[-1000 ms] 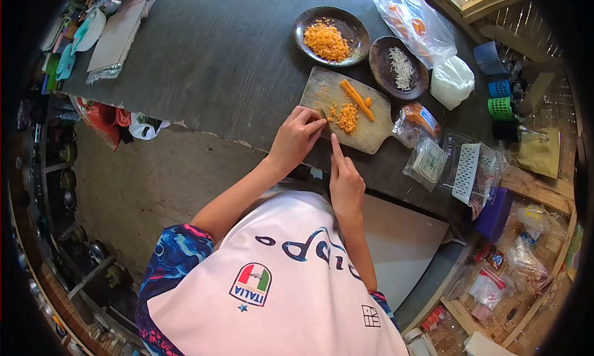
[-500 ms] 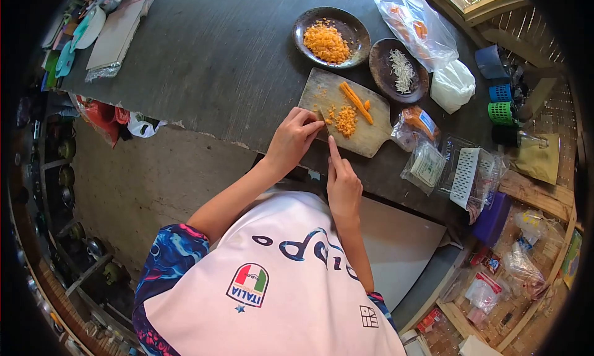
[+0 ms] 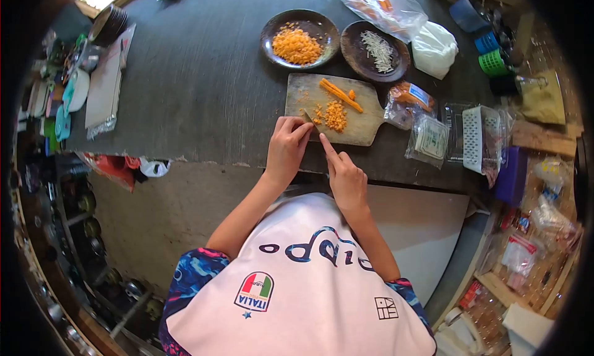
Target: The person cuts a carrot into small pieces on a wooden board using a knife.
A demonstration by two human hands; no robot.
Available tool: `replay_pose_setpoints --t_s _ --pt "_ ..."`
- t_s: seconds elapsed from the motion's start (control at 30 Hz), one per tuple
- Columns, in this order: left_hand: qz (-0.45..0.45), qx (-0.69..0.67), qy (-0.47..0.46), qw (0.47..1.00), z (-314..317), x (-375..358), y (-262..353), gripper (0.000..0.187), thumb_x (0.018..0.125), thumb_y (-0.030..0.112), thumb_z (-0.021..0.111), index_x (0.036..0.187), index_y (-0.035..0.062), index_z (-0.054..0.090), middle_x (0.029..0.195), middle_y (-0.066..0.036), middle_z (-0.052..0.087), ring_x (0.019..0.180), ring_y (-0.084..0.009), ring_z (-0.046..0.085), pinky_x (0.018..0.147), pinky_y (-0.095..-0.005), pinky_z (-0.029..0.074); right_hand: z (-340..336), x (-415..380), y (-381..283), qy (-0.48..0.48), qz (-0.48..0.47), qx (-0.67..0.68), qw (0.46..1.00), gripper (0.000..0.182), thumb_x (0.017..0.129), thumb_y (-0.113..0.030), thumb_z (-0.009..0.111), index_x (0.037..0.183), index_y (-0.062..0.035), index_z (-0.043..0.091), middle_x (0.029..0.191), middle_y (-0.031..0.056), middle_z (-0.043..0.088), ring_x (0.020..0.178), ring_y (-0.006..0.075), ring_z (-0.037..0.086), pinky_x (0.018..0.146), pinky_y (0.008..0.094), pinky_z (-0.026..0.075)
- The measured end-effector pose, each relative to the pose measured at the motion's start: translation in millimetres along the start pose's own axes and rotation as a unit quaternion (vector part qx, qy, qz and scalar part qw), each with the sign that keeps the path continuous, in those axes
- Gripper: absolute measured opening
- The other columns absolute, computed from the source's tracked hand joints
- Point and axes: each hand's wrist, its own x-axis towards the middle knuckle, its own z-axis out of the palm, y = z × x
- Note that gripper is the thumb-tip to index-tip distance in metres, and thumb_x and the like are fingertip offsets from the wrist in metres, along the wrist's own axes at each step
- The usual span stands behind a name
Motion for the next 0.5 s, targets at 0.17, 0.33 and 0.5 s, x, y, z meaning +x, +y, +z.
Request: replay_pose_setpoints --t_s 0.17,0.33,0.5 --pt "0.000 0.008 -0.006 1.000 -2 3 2 0.019 0.089 -0.001 0.079 0.108 0.0000 0.079 0.107 -0.011 0.072 0.103 -0.0316 0.067 0.087 -0.0419 0.058 -10 -13 -4 -0.003 0.011 -0.024 1.000 0.072 0.102 -0.015 0.068 0.165 -0.0417 0.046 0.085 0.0083 0.062 0.062 0.0289 0.072 0.056 0.0435 0.061" --pt "0.008 0.015 -0.024 1.000 -2 1 2 0.019 0.090 -0.002 0.078 0.110 -0.0014 0.079 0.108 -0.013 0.072 0.103 -0.0324 0.067 0.088 -0.0427 0.058 7 -13 -3 0.020 0.014 -0.048 0.999 0.074 0.100 -0.015 0.069 0.165 -0.0424 0.046 0.085 0.0077 0.062 0.062 0.0277 0.073 0.056 0.0414 0.062" --pt "0.012 0.003 -0.011 1.000 -1 0 0 0.020 0.089 -0.002 0.079 0.109 0.0011 0.080 0.108 -0.011 0.072 0.103 -0.0312 0.066 0.085 -0.0420 0.058 3 -3 -5 0.024 0.008 -0.029 0.999 0.075 0.100 -0.014 0.070 0.165 -0.0426 0.047 0.084 0.0078 0.063 0.062 0.0267 0.073 0.056 0.0412 0.062"
